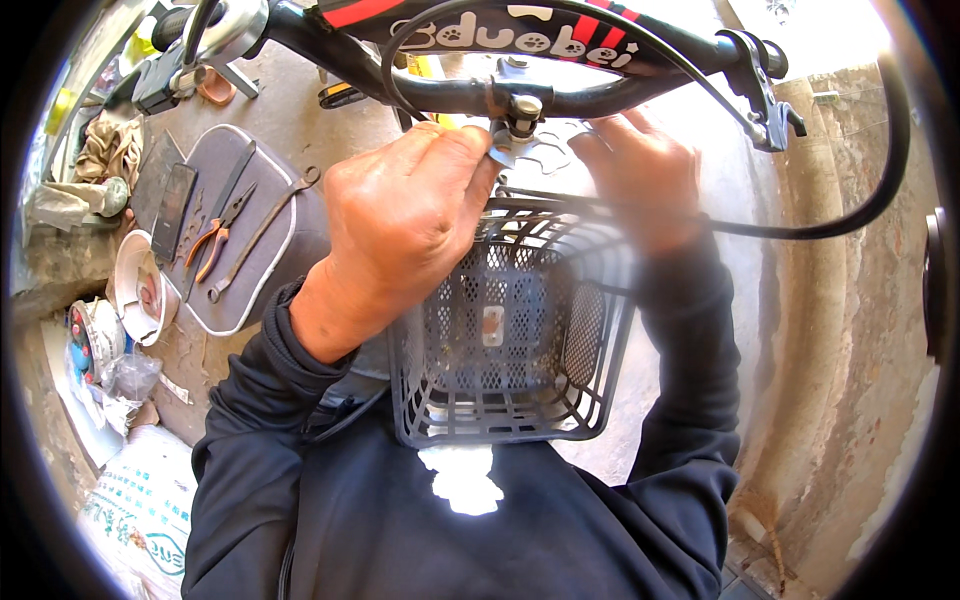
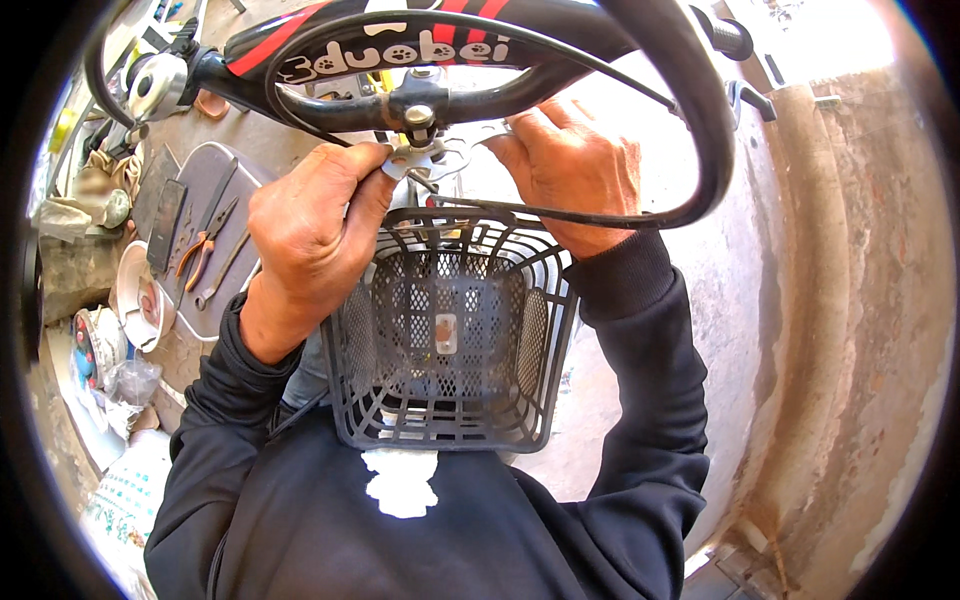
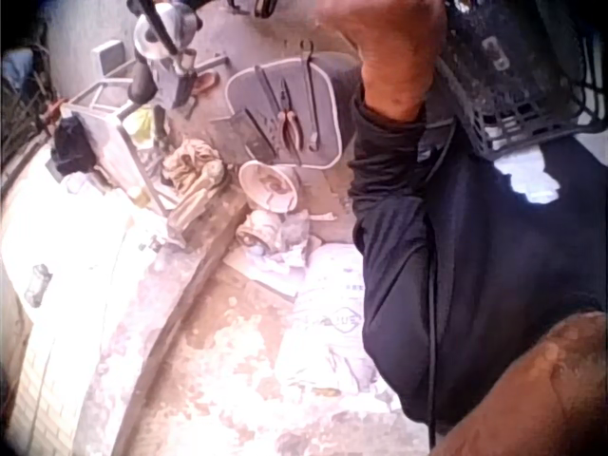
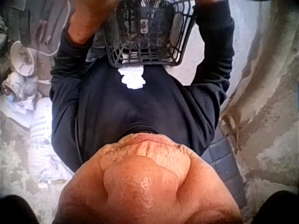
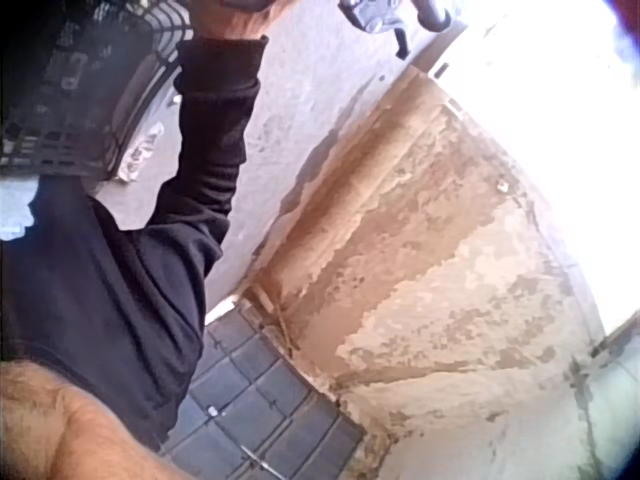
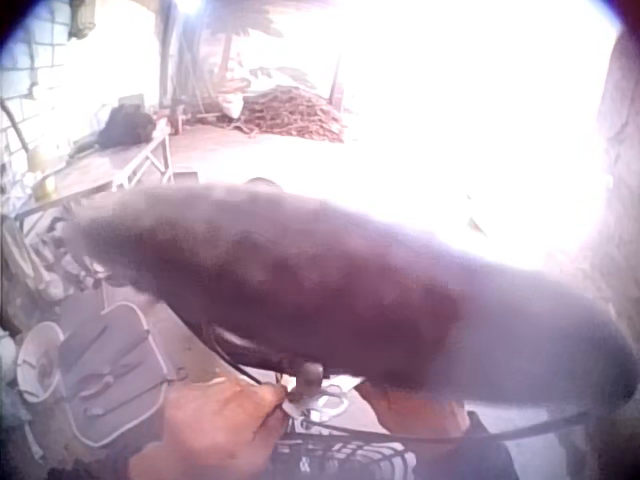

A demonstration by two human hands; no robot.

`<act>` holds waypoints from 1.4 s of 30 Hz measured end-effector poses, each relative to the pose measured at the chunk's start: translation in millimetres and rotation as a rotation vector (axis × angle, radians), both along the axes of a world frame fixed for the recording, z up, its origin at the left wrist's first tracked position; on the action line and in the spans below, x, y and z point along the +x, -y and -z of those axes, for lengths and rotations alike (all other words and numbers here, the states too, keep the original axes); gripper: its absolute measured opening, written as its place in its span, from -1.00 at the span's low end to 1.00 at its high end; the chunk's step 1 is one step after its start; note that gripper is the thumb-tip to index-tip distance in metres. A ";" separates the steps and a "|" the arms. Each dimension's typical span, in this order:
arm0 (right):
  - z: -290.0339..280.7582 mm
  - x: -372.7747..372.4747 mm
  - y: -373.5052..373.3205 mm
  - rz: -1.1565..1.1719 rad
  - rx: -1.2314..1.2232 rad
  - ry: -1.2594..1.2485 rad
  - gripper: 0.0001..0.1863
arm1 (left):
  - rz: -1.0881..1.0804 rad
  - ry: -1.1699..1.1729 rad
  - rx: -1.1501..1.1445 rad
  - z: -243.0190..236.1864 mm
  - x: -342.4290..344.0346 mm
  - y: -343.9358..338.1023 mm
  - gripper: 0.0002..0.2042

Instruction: The person is working on the handlebar area of a bicycle, specifically manipulating a cable and a metal bracket near the stem. They repeatedly adjust the cable's position and the bracket's alignment with their hands, appearing to secure or fine-tune the connection. The task involves precise hand movements to manage the cable tension and component placement.

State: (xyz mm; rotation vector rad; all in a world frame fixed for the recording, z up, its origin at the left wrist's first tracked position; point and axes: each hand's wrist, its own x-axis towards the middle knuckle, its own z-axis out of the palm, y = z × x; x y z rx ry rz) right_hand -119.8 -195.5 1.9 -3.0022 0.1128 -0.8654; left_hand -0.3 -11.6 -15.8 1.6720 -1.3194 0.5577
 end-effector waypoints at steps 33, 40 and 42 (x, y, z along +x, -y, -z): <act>3.5 6.1 17.8 -0.087 0.098 -0.063 -0.72 | 0.014 0.005 0.043 3.1 1.8 -3.3 -0.78; 1.0 7.7 16.8 -0.116 0.193 -0.168 -0.75 | 0.017 0.022 0.008 5.8 3.4 -1.2 -0.78; 1.8 8.1 15.8 -0.098 0.169 -0.186 -0.75 | 0.030 0.015 0.038 4.4 2.7 -2.7 -0.78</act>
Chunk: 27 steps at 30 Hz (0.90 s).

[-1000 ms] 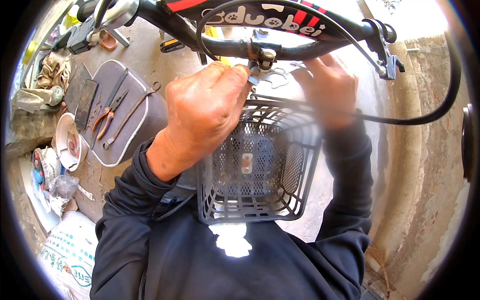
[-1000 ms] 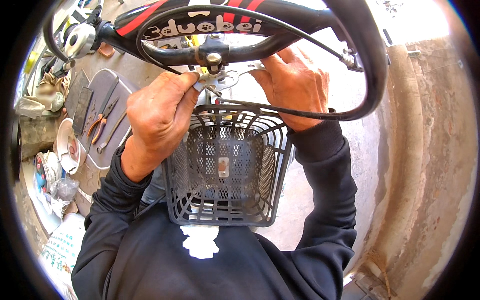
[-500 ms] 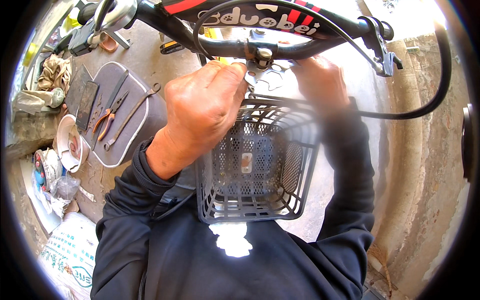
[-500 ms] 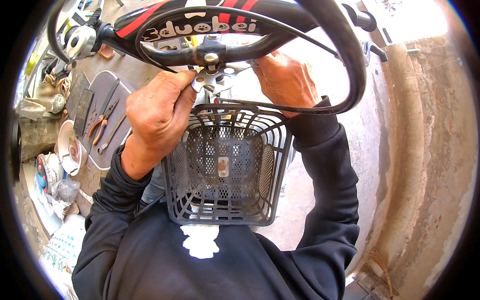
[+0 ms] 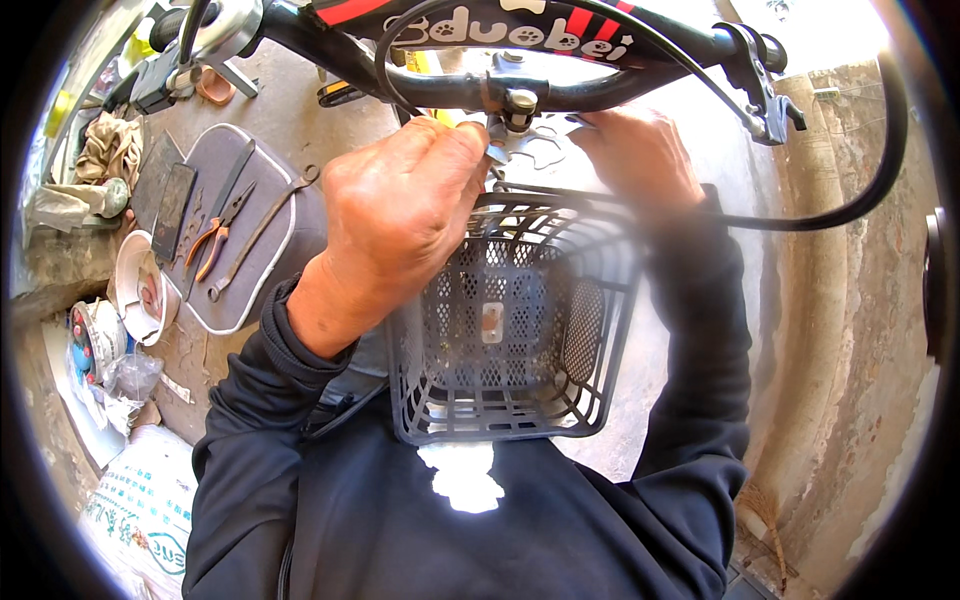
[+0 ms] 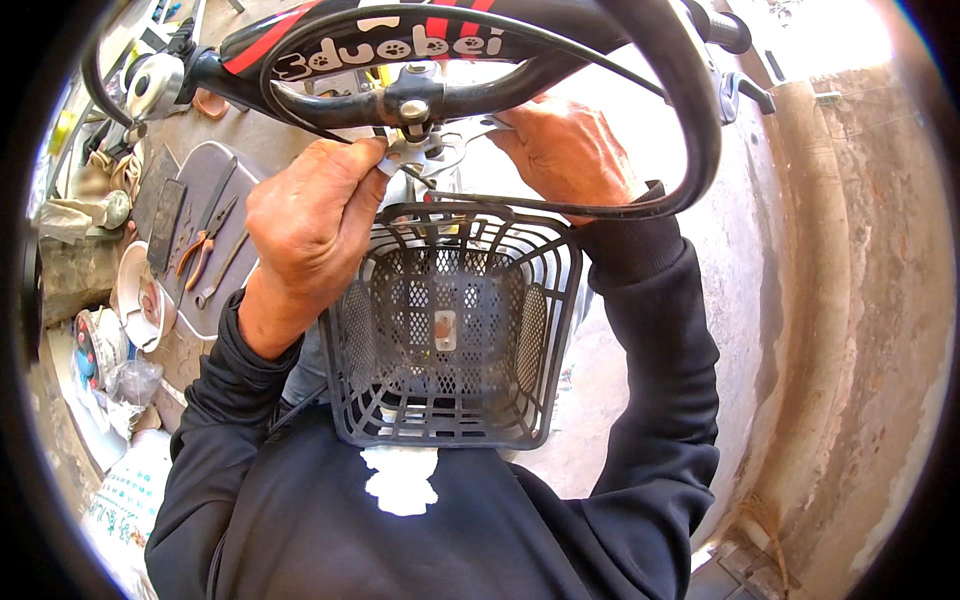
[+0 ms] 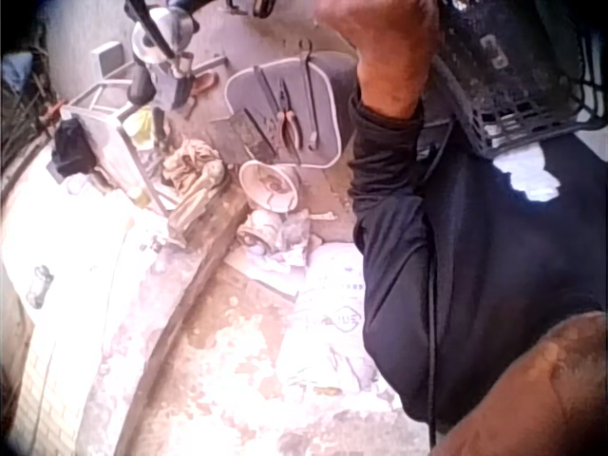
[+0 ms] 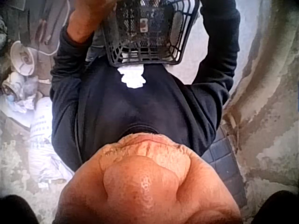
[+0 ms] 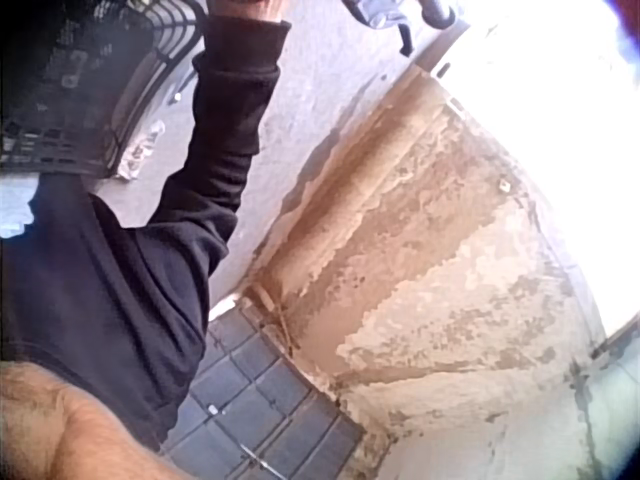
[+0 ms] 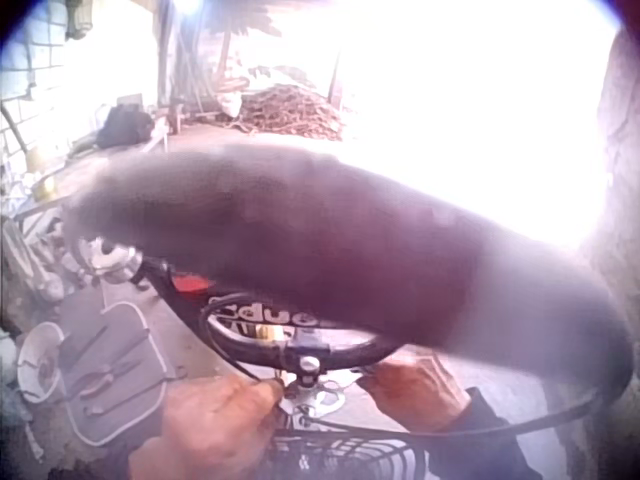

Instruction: The person is working on the handlebar area of a bicycle, specifically manipulating a cable and a metal bracket near the stem. They repeatedly adjust the cable's position and the bracket's alignment with their hands, appearing to secure or fine-tune the connection. The task involves precise hand movements to manage the cable tension and component placement.

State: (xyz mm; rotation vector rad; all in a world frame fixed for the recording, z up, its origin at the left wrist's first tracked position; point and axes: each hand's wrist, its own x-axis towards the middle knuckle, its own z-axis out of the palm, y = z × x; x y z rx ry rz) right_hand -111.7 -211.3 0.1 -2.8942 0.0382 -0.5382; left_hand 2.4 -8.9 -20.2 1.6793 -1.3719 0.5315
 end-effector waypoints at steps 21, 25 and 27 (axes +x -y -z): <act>-9.6 4.5 -4.0 0.068 -0.020 -0.079 -0.75 | -0.016 -0.083 -0.019 -2.4 -4.3 -0.4 -0.81; -2.6 3.8 -0.5 0.094 -0.028 -0.068 -0.76 | 0.050 -0.474 0.142 -13.5 -16.2 -10.2 -0.79; -5.0 4.2 -1.3 0.101 -0.053 -0.068 -0.75 | 0.063 -0.503 0.170 -12.8 -14.7 -9.8 -0.70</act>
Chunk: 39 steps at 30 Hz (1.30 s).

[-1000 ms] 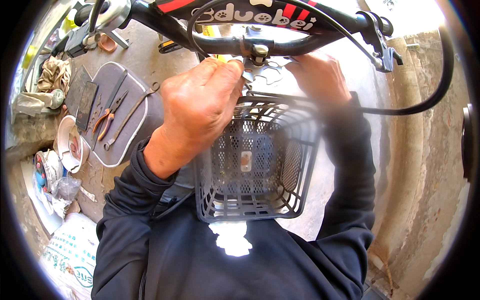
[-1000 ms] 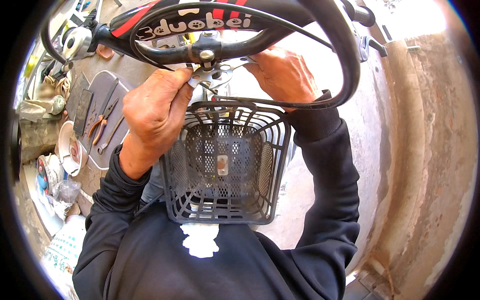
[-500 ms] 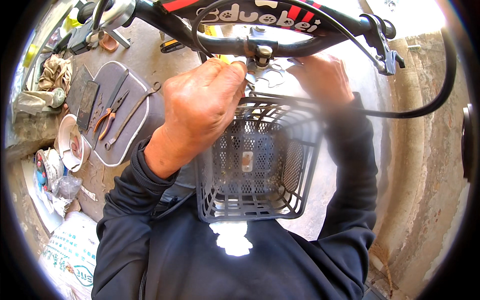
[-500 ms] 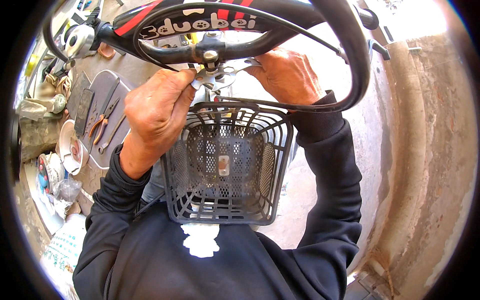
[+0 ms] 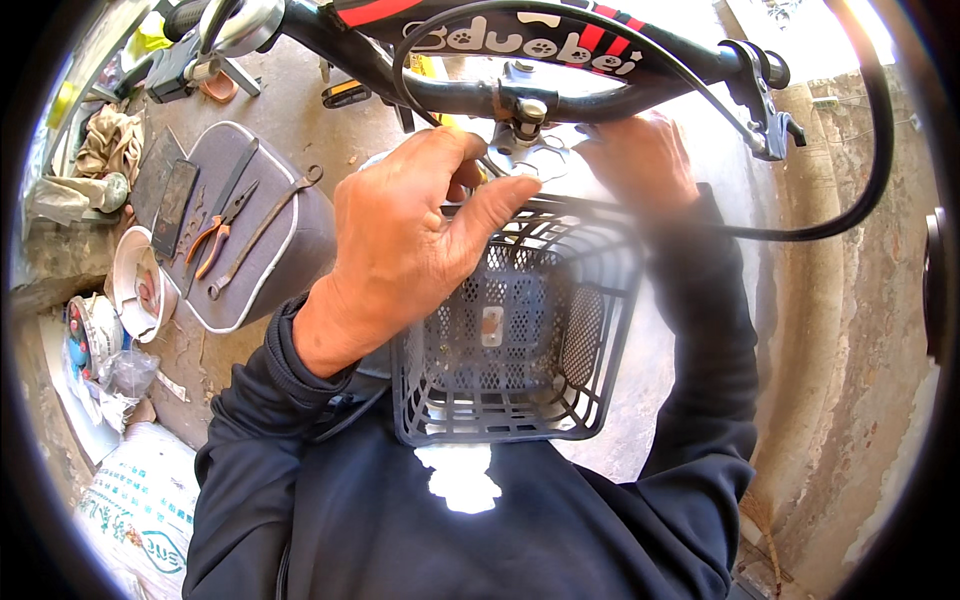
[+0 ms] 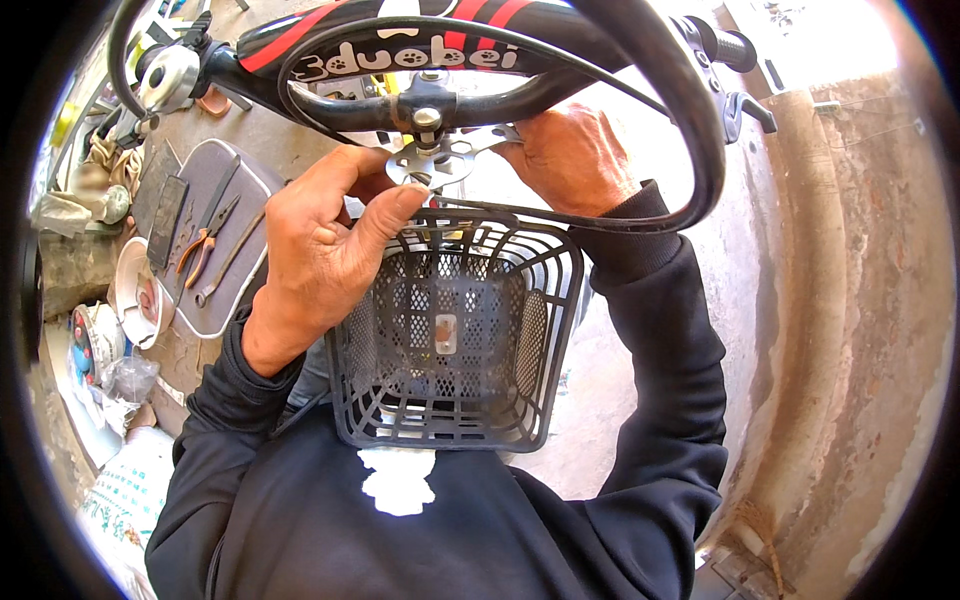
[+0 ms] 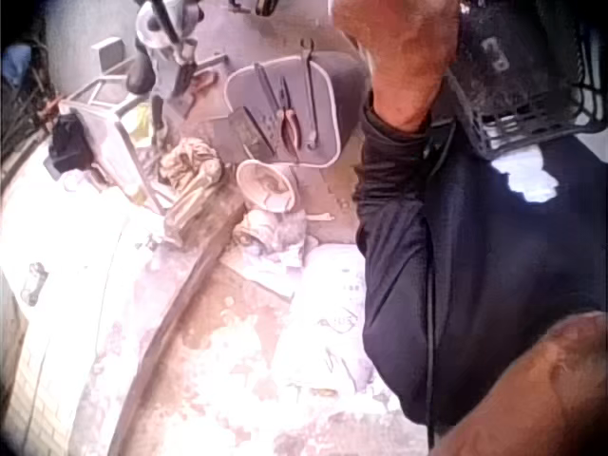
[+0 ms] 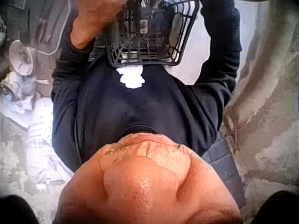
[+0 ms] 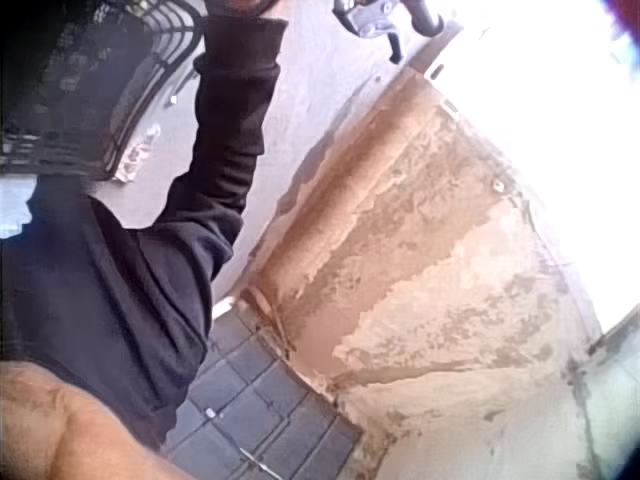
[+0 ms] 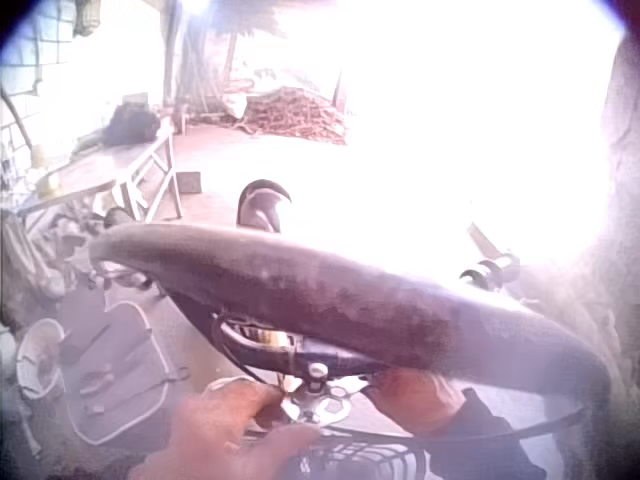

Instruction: The person is working on the handlebar area of a bicycle, specifically manipulating a cable and a metal bracket near the stem. They repeatedly adjust the cable's position and the bracket's alignment with their hands, appearing to secure or fine-tune the connection. The task involves precise hand movements to manage the cable tension and component placement.

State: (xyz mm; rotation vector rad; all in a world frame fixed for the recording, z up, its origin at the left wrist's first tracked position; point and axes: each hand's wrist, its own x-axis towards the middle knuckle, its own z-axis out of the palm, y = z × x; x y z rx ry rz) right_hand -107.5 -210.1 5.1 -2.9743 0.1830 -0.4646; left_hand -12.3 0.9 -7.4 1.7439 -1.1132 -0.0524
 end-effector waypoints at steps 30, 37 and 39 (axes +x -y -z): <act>-2.0 -1.4 -2.8 0.051 -0.177 0.007 -0.72 | -0.142 0.121 0.205 -2.4 -15.4 21.1 -0.50; -2.3 -4.1 -4.2 0.049 -0.156 0.031 -0.72 | -0.117 0.095 0.175 -1.4 -15.7 21.9 -0.54; -2.6 -4.6 -5.0 0.057 -0.151 0.031 -0.73 | -0.111 0.084 0.173 -1.6 -15.8 20.4 -0.55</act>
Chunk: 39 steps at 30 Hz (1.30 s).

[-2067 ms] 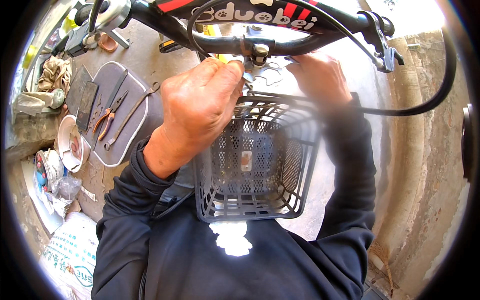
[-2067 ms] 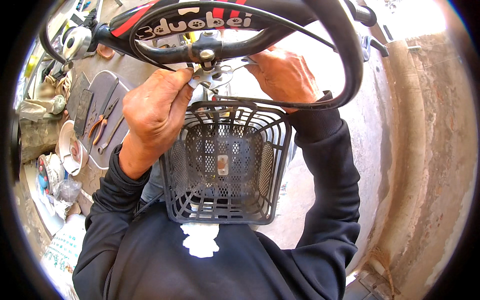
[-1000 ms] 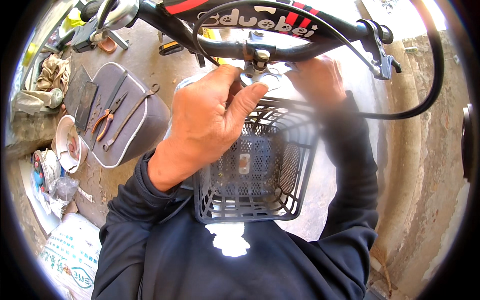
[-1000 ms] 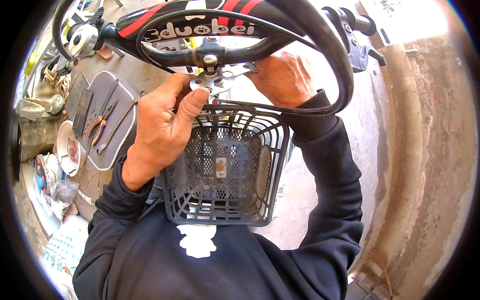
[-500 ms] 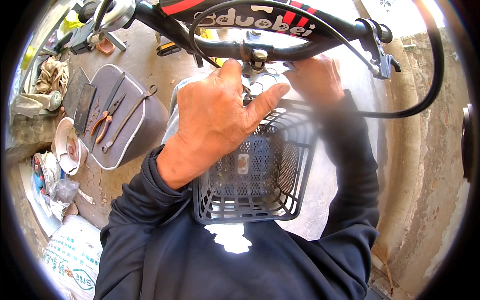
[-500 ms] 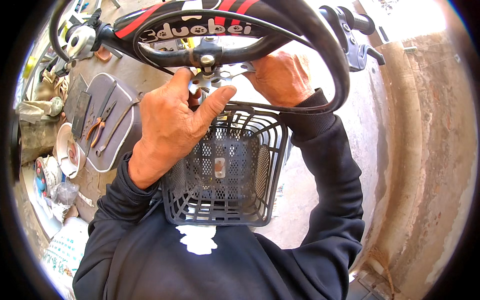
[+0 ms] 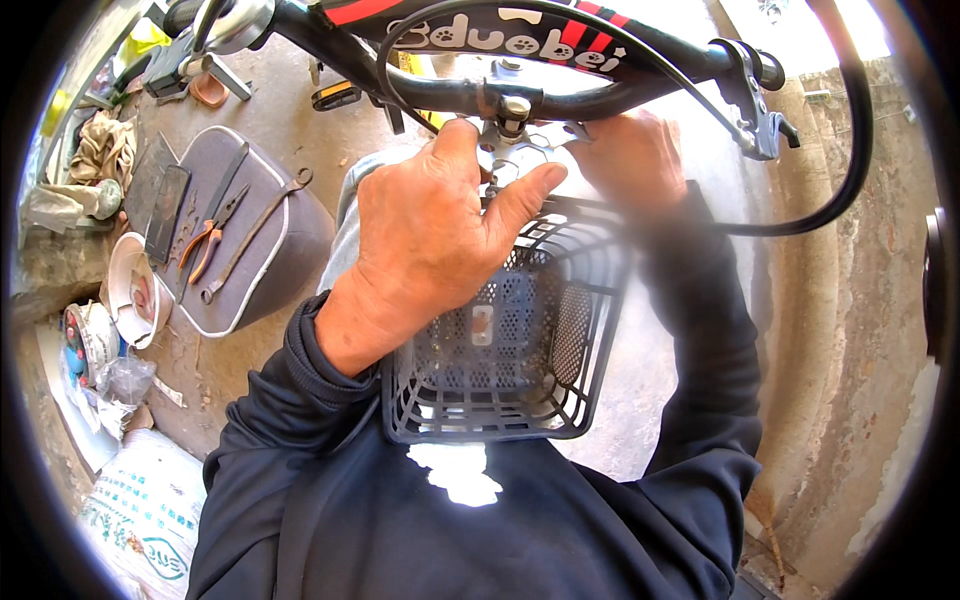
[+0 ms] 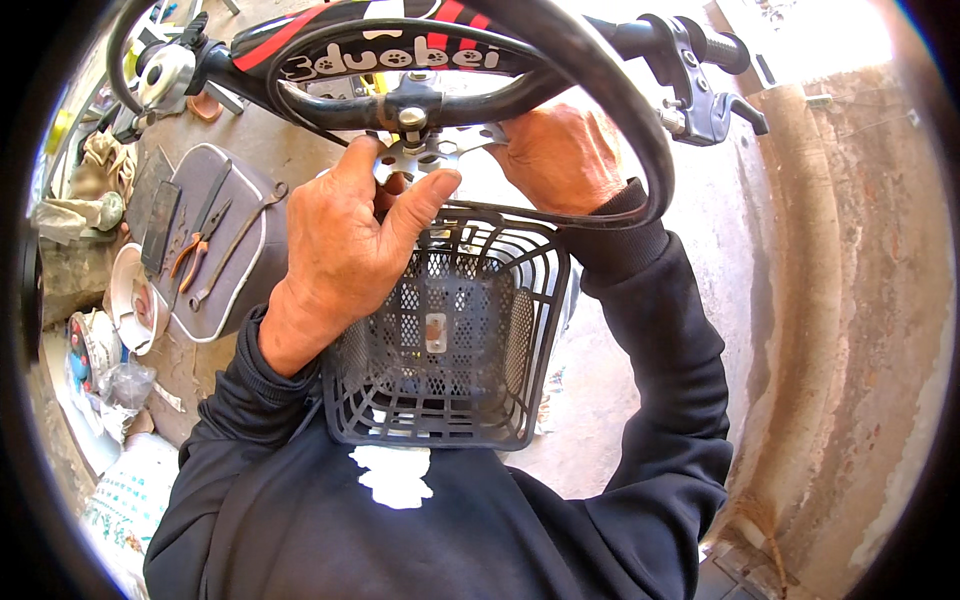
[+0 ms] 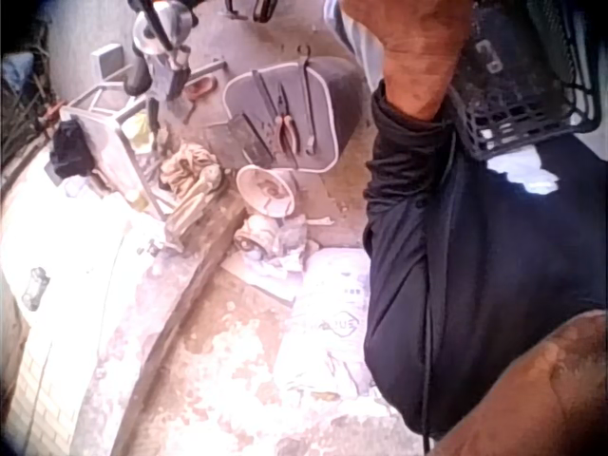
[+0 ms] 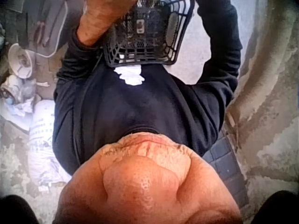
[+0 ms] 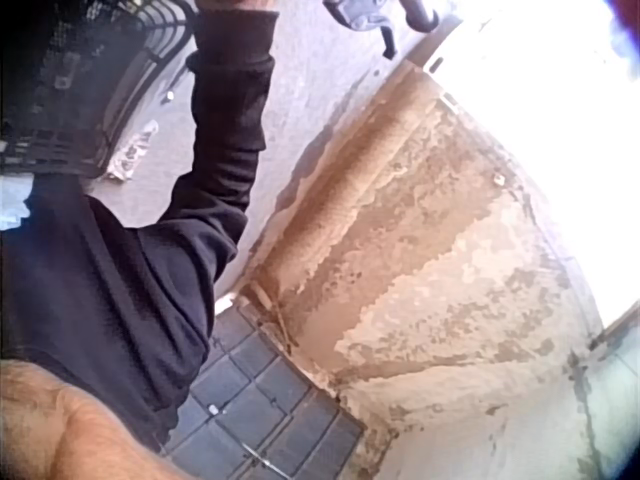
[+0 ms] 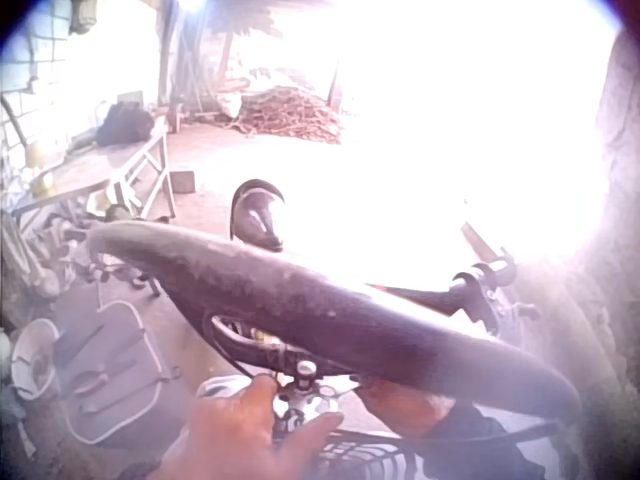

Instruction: The person is working on the handlebar area of a bicycle, specifically manipulating a cable and a metal bracket near the stem. They repeatedly adjust the cable's position and the bracket's alignment with their hands, appearing to secure or fine-tune the connection. The task involves precise hand movements to manage the cable tension and component placement.

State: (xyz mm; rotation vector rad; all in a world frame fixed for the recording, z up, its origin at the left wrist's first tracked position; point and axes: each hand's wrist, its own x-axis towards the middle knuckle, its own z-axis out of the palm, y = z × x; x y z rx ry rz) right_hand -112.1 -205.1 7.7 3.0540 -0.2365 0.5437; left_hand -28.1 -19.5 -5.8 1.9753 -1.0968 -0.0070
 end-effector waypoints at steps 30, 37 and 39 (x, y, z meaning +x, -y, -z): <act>-20.9 -3.7 -8.5 0.053 0.264 -0.135 -0.77 | -0.003 -0.071 -0.094 3.4 2.8 1.6 -0.58; -9.5 -6.1 -6.3 0.006 0.171 -0.084 -0.76 | -0.013 -0.001 -0.077 5.9 1.0 1.0 -0.59; -10.7 -7.3 -6.2 -0.015 0.091 -0.016 -0.76 | -0.023 -0.008 -0.096 5.4 1.1 1.0 -0.60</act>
